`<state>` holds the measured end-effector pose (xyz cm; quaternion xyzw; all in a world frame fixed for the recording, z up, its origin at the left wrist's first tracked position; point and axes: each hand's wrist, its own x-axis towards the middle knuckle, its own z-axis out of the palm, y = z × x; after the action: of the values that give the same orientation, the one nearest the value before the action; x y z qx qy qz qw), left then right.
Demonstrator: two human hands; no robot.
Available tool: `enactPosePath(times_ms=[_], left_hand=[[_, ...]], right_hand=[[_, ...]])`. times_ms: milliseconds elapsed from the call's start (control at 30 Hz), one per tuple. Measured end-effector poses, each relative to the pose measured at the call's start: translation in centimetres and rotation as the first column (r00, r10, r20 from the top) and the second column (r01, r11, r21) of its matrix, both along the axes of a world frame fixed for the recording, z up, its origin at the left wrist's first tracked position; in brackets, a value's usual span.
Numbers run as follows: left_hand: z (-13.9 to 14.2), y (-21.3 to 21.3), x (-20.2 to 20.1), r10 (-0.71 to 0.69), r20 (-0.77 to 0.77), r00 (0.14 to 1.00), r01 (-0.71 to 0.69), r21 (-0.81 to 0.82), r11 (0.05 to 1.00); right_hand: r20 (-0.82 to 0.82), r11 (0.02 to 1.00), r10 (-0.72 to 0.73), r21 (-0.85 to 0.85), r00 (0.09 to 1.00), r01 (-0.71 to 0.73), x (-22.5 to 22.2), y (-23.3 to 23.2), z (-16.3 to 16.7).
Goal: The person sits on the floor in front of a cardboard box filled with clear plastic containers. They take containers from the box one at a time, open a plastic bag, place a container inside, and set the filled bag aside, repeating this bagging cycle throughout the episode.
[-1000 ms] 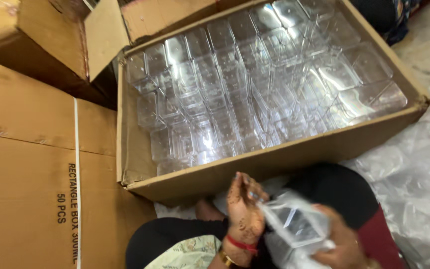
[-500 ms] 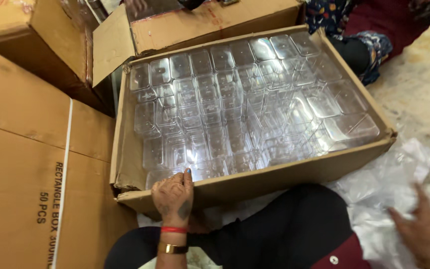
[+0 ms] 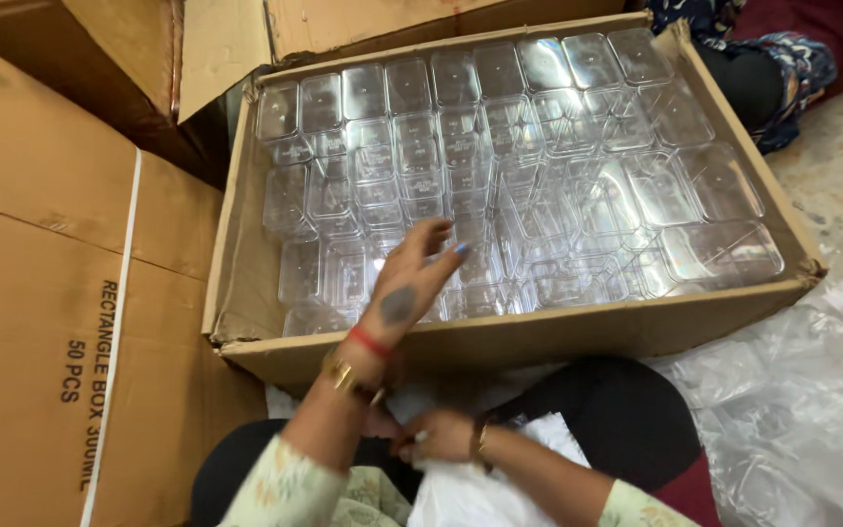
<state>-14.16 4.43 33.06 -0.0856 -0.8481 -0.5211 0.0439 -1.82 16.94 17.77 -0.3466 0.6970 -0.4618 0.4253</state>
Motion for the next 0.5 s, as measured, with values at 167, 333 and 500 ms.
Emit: enactPosePath(times_ms=[167,333,500], left_hand=[[-5.3,8.1,-10.5,-0.104,0.373,0.922,0.087,0.061,0.994],[-9.6,12.9,-15.0,-0.111,0.684,0.721,-0.092,0.254,0.963],[-12.9,11.9,-14.0,-0.344,0.68,0.648,0.002,0.451,0.893]], right_hand=[[-0.144,0.997,0.072,0.048,0.987,-0.066,-0.8,1.4,-9.2],[-0.15,0.976,0.167,0.165,0.974,-0.142,-5.4,2.7,-11.5],[-0.142,0.935,0.277,0.267,0.95,-0.232,-4.9,0.7,-12.0]])
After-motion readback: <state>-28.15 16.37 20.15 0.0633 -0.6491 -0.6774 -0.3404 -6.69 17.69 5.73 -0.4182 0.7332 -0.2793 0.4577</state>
